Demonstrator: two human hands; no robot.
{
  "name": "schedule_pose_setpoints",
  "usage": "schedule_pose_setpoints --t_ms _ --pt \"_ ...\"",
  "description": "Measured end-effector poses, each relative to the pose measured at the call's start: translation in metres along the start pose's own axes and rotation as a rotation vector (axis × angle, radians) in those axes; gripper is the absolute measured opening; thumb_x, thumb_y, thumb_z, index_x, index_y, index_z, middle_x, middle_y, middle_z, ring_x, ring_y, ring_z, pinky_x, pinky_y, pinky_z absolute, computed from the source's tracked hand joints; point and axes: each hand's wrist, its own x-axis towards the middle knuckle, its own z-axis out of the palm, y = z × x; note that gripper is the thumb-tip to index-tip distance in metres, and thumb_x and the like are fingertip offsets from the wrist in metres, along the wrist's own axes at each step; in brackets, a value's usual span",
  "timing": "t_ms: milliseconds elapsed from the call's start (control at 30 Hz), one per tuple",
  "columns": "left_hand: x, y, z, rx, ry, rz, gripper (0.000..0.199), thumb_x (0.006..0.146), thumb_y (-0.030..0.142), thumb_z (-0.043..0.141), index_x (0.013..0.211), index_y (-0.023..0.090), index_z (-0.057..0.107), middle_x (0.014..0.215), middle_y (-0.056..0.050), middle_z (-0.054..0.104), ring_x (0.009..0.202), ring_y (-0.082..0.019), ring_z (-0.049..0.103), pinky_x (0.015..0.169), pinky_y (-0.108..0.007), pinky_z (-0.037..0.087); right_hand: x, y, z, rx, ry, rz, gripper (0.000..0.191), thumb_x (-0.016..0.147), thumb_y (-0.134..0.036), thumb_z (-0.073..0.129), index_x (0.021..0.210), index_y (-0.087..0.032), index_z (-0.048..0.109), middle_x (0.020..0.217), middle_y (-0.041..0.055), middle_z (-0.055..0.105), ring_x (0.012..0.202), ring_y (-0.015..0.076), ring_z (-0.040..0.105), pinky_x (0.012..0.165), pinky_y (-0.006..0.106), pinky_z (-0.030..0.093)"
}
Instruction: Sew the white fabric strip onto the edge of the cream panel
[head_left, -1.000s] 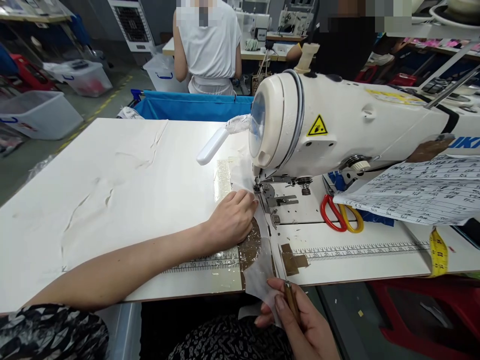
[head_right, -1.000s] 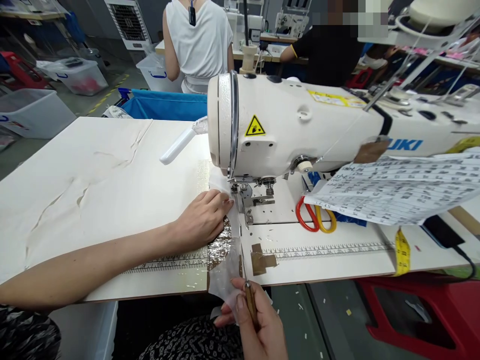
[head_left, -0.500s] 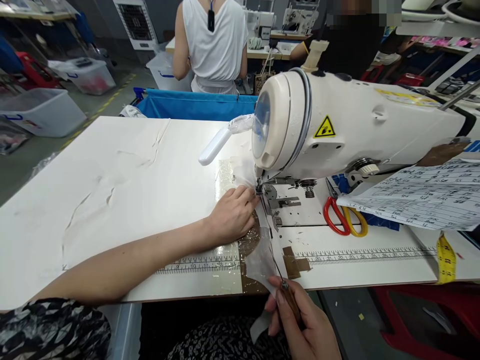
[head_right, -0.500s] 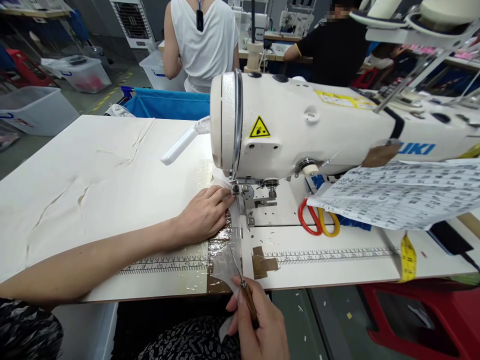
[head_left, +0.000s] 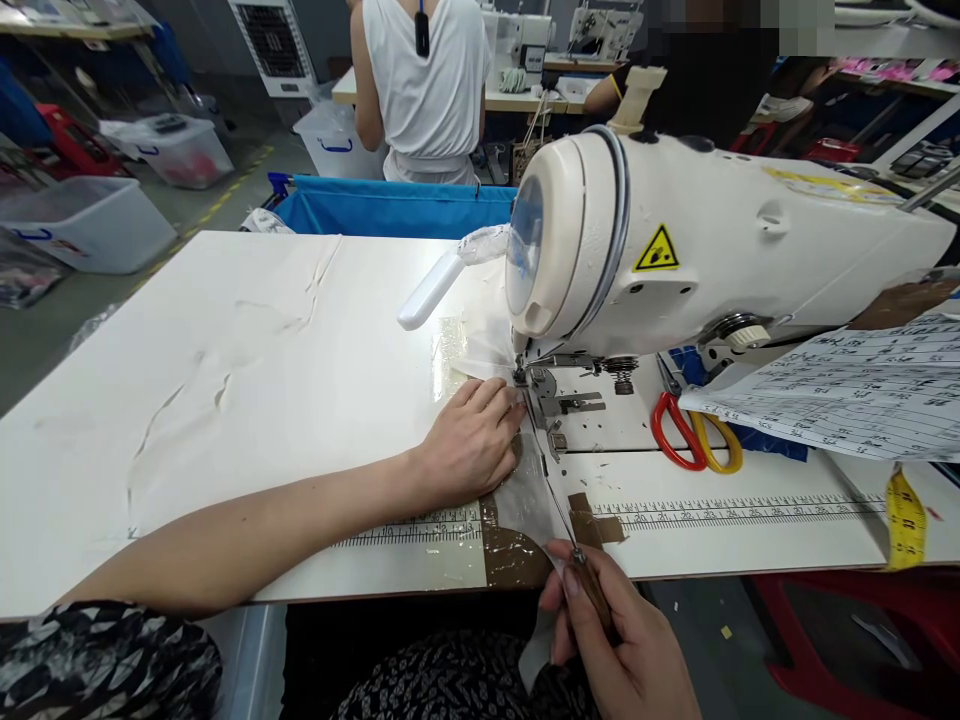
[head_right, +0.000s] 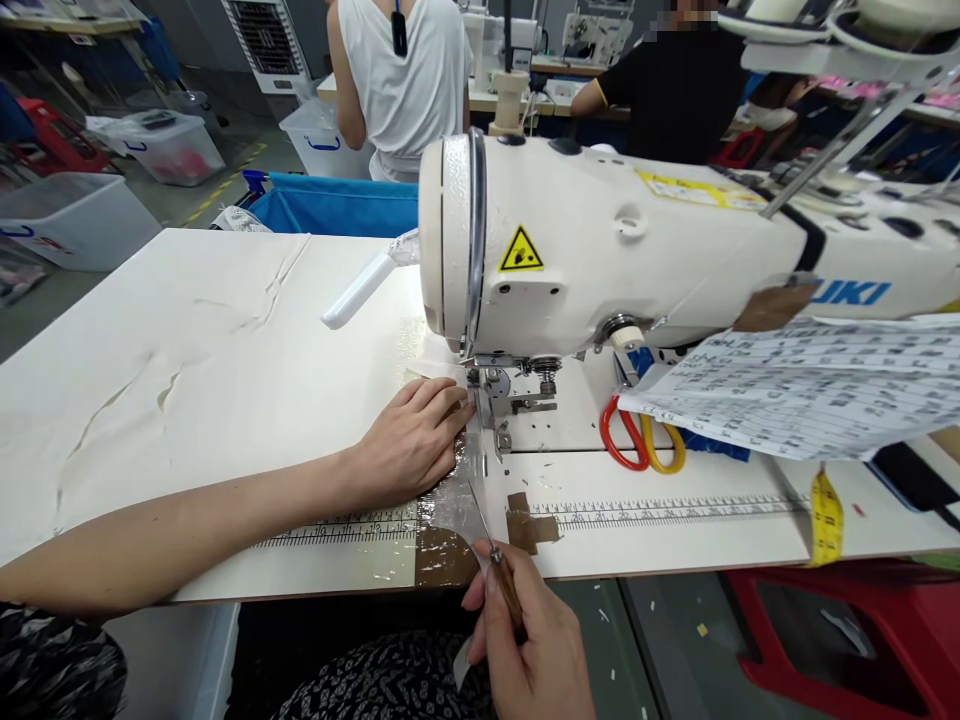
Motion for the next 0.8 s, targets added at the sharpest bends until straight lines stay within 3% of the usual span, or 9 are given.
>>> schedule_pose_setpoints --t_ms 433,567,700,800 --pt "0.001 -0.003 0.004 -0.033 0.004 -0.002 0.046 0.092 0.025 0.042 0.131 0.003 0.053 0.131 -0.017 0.053 0.125 -0.031 0.042 0.109 -0.043 0.033 0.012 -0.012 -0.003 -0.196 0.041 -0.101 0.030 0.101 -0.043 0.043 0.111 -0.023 0.063 0.069 -0.0029 0.060 0.050 0.0119 0.058 0.050 0.022 0.046" --pt "0.001 -0.004 0.005 -0.047 0.016 -0.013 0.044 0.092 0.024 0.043 0.130 0.003 0.053 0.127 -0.017 0.053 0.120 -0.031 0.044 0.106 -0.043 0.036 0.009 -0.007 -0.010 -0.215 -0.006 -0.154 0.031 0.101 -0.042 0.044 0.114 -0.022 0.063 0.074 0.0005 0.067 0.058 0.0141 0.064 0.052 0.021 0.049" --pt "0.004 -0.007 0.006 -0.061 0.022 -0.009 0.036 0.094 0.019 0.040 0.124 0.004 0.054 0.121 -0.017 0.054 0.106 -0.028 0.049 0.093 -0.042 0.047 0.000 -0.012 -0.017 -0.302 0.040 -0.238 0.029 0.101 -0.041 0.045 0.118 -0.029 0.065 0.077 0.0014 0.071 0.061 0.0154 0.063 0.058 0.022 0.052" --pt "0.013 -0.010 0.005 -0.043 0.023 0.018 0.031 0.099 0.010 0.029 0.112 0.006 0.057 0.108 -0.017 0.058 0.093 -0.024 0.053 0.080 -0.038 0.053 -0.004 -0.029 -0.015 -0.322 0.119 -0.321 0.024 0.098 -0.041 0.052 0.113 -0.034 0.068 0.091 0.0023 0.074 0.074 0.0182 0.066 0.068 0.025 0.056"
